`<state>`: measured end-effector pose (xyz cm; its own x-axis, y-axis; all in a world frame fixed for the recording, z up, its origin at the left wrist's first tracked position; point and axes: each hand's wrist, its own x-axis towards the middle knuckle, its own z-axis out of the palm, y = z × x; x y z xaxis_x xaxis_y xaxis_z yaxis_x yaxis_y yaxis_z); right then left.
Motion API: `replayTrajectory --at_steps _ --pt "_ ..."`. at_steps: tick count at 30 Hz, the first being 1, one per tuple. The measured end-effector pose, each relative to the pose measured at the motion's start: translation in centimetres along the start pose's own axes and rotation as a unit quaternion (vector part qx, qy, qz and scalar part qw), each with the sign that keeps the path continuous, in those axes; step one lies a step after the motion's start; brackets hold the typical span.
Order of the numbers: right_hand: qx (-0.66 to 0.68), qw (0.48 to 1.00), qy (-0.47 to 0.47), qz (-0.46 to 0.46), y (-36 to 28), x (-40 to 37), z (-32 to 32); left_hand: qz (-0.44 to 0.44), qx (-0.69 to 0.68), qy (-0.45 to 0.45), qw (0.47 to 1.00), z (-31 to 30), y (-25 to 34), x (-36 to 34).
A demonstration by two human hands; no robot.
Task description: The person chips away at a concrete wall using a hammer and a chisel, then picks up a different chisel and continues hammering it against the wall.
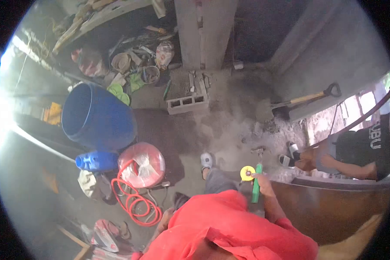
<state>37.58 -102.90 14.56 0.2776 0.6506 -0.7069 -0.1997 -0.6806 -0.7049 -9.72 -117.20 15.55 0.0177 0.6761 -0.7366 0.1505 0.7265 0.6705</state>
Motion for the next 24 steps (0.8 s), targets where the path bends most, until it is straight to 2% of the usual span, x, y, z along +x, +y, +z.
replayTrajectory --at_steps 1,2,4,5,7,9,10,11,13,15,16,18,20,21,22,23,24 --pt "0.013 1.0 0.001 0.01 -0.7 0.7 0.7 0.036 0.066 0.017 0.997 0.5 8.6 -1.4" --pt "-0.012 1.0 -0.022 0.003 -2.1 2.0 1.6 0.033 0.078 0.015 0.996 -0.4 8.6 1.0" --pt "-0.039 0.998 -0.042 0.001 -5.3 3.8 3.1 0.001 0.272 -0.06 0.96 -2.4 7.1 6.7" --pt "-0.037 0.997 -0.073 -0.006 -6.8 4.5 4.3 0.014 0.359 -0.053 0.932 -1.6 13.3 6.3" --pt "-0.039 0.994 -0.104 -0.014 -9.4 6.4 6.4 0.033 0.464 -0.083 0.881 -1.5 16.5 10.3" --pt "-0.066 0.981 -0.18 -0.024 -11.3 8.1 8.7 0.123 0.416 -0.066 0.899 -0.4 20.6 15.7" --pt "-0.065 0.981 -0.179 -0.02 -12.8 8.8 10.1 0.155 0.423 -0.073 0.89 0.7 23.8 18.2" --pt "-0.045 0.976 -0.211 -0.02 -14.5 9.1 11.6 0.283 0.385 -0.055 0.877 1.9 25.5 20.2" --pt "-0.022 0.971 -0.236 -0.019 -18.3 9.2 14.7 0.389 0.383 -0.084 0.834 5.6 29.9 25.3" --pt "-0.011 0.963 -0.268 -0.004 -22.8 8.5 17.6 0.439 0.346 -0.164 0.812 8.9 34.2 29.2" --pt "-0.011 0.965 -0.261 -0.005 -24.4 8.5 18.8 0.476 0.335 -0.241 0.776 10.0 31.9 33.5" --pt "0.017 0.964 -0.265 -0.014 -27.1 9.4 21.3 0.369 0.191 -0.307 0.856 10.6 34.2 36.8" --pt "-0.022 0.971 -0.238 -0.017 -26.2 13.9 21.1 0.498 0.256 -0.226 0.797 8.6 34.5 41.4" --pt "-0.165 0.967 -0.187 -0.06 -26.1 15.3 21.1 0.504 0.247 -0.205 0.802 6.1 38.0 40.9" --pt "-0.305 0.937 -0.133 -0.103 -26.3 16.9 21.3 0.447 0.381 -0.17 0.791 4.0 42.4 41.0" --pt "-0.315 0.935 -0.129 -0.097 -26.4 18.6 21.2 0.38 0.503 -0.129 0.766 2.1 45.3 42.1" --pt "-0.369 0.917 -0.113 -0.099 -25.7 19.2 20.8 0.39 0.616 -0.045 0.683 -0.7 42.9 46.0"
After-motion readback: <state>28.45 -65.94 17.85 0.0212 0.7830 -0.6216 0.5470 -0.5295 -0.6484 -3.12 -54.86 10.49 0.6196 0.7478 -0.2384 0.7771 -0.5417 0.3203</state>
